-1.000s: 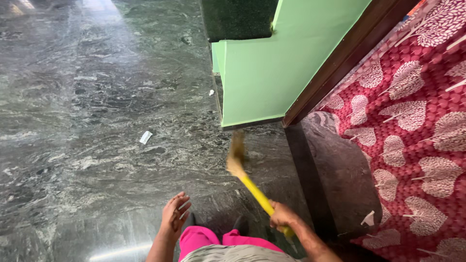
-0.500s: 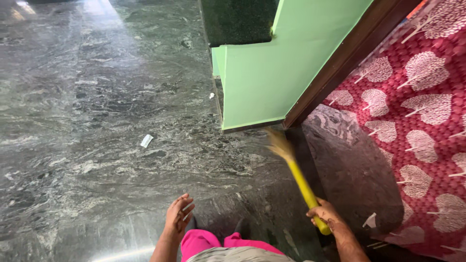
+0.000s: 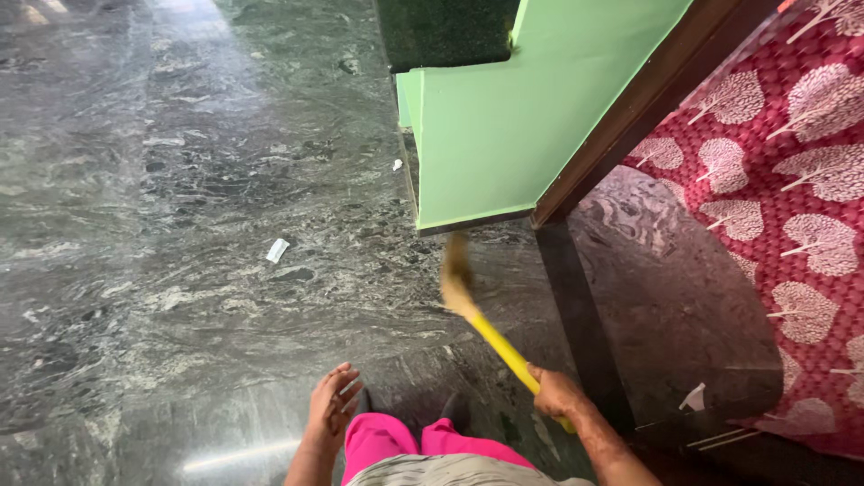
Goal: The person sweeps a dark marble floor using a broom, pushing scraps of paper and dust along the baseboards and through a doorway.
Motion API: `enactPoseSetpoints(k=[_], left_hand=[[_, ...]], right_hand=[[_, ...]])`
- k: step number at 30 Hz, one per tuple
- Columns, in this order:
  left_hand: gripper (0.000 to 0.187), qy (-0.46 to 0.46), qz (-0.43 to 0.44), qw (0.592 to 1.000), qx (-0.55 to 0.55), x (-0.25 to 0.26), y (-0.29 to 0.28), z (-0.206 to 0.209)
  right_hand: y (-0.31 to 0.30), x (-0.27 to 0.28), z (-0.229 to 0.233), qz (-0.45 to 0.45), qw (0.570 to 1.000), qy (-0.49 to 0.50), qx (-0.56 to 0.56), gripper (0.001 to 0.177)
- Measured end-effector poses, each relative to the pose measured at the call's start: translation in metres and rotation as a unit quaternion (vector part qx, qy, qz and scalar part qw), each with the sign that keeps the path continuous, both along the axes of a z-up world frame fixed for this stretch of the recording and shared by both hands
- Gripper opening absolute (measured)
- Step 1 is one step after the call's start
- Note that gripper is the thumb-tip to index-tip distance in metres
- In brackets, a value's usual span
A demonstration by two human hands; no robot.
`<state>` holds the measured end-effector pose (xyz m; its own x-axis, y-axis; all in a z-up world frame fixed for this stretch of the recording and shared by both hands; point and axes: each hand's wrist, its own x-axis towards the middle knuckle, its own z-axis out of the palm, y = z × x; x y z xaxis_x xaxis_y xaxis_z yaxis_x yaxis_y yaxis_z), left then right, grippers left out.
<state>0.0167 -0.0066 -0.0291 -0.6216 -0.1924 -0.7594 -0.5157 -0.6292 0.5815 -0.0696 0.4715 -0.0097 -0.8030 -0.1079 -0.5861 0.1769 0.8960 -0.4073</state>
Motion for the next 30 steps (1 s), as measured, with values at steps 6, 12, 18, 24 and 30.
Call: enactPoseSetpoints(k=[6,12,18,24,30], left_hand=[[0.045,0.003,-0.009,1.0,-0.002,-0.016,0.003,0.005],[0.046,0.011,-0.004,1.0,-0.012,-0.011,-0.004,0.013],[0.048,0.034,0.008,0.999,0.001,0.013,-0.013,0.003],[0.051,0.016,-0.009,1.0,-0.003,0.019,-0.013,0.006],[0.052,0.002,-0.063,0.998,-0.012,-0.011,0.015,0.012]], right_hand=[[0.022,0.011,0.022,-0.142,0.974,-0.131,-0.116,0.101],[0.063,0.028,0.026,-0.376,0.9,-0.116,-0.186,0.098],[0.072,0.02,0.018,-0.396,0.899,-0.086,-0.166,0.065],[0.048,0.045,0.007,-0.23,0.962,-0.134,-0.052,0.063],[0.039,0.062,0.015,-0.161,0.956,-0.197,-0.143,0.094]])
